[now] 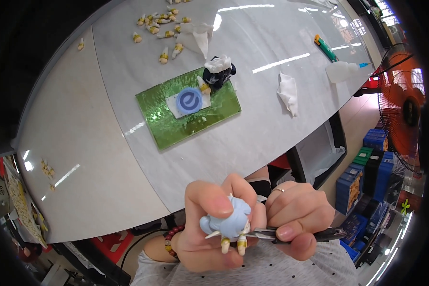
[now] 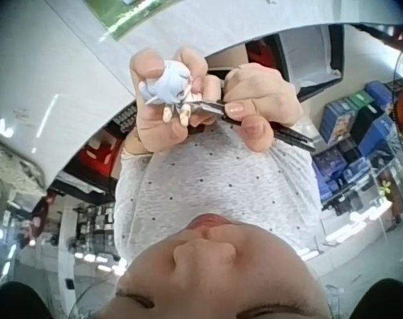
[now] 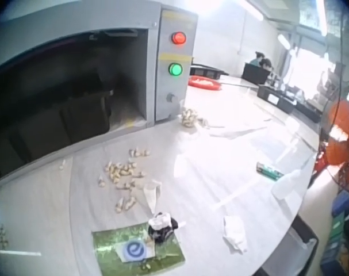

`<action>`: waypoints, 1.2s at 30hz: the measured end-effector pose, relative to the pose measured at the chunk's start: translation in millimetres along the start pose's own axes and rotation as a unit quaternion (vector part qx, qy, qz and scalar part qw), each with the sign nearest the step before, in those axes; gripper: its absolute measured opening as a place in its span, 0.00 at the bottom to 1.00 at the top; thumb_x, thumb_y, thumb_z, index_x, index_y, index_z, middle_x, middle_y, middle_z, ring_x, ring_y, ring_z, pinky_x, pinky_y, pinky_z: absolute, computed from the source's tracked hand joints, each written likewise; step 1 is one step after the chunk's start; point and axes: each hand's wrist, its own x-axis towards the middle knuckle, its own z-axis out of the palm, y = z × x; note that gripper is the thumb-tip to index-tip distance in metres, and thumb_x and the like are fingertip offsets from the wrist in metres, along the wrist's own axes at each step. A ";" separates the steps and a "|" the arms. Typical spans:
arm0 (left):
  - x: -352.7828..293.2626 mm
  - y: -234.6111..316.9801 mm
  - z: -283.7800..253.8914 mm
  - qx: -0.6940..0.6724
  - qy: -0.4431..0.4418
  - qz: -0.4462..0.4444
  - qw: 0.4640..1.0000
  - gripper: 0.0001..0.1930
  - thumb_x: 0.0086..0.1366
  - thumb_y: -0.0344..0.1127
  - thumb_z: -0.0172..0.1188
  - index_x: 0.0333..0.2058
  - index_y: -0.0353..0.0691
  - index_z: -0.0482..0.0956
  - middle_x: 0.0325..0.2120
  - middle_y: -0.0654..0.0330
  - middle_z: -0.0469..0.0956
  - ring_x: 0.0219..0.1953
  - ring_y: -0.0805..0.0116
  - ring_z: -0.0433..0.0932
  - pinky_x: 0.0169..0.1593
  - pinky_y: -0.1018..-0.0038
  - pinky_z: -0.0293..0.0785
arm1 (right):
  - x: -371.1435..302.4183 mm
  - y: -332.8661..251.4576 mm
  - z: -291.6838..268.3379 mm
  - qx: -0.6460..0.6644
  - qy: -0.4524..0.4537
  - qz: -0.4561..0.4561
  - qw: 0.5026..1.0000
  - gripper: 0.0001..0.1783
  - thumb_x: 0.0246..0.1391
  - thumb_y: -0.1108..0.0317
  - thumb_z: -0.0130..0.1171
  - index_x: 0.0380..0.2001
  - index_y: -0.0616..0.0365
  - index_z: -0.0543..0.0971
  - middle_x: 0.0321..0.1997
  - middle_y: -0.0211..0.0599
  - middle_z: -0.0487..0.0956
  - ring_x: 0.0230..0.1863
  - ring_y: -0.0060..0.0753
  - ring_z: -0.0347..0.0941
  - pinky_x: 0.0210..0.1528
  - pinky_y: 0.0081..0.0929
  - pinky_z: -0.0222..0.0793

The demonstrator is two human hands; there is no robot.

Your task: Apply glue and assemble small character figurines at a factory workstation.

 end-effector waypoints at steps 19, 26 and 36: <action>0.0 1.8 4.9 -0.032 0.034 -0.079 0.996 0.28 0.50 0.27 0.60 0.44 0.57 0.54 0.36 0.55 0.54 0.28 0.71 0.60 0.27 0.80 0.59 | 2.0 -5.9 -5.0 0.043 0.023 0.095 0.994 0.11 0.48 0.70 0.48 0.16 0.66 0.69 0.10 0.41 0.69 0.05 0.23 0.59 0.06 0.19 0.57; 0.0 4.1 1.7 -0.084 0.035 -0.113 0.989 0.28 0.49 0.25 0.59 0.43 0.61 0.55 0.36 0.56 0.54 0.28 0.72 0.60 0.27 0.81 0.59 | 2.1 -2.9 -0.9 0.025 0.034 0.036 0.998 0.11 0.48 0.69 0.46 0.17 0.65 0.68 0.10 0.39 0.69 0.05 0.22 0.60 0.06 0.18 0.57; -4.5 2.3 1.0 -0.079 0.040 -0.097 0.991 0.28 0.48 0.25 0.59 0.42 0.60 0.56 0.36 0.57 0.54 0.27 0.72 0.59 0.27 0.81 0.59 | 14.6 -12.1 -8.8 -0.003 -0.066 0.089 0.994 0.06 0.44 0.75 0.50 0.18 0.66 0.70 0.12 0.40 0.70 0.06 0.22 0.59 0.07 0.17 0.55</action>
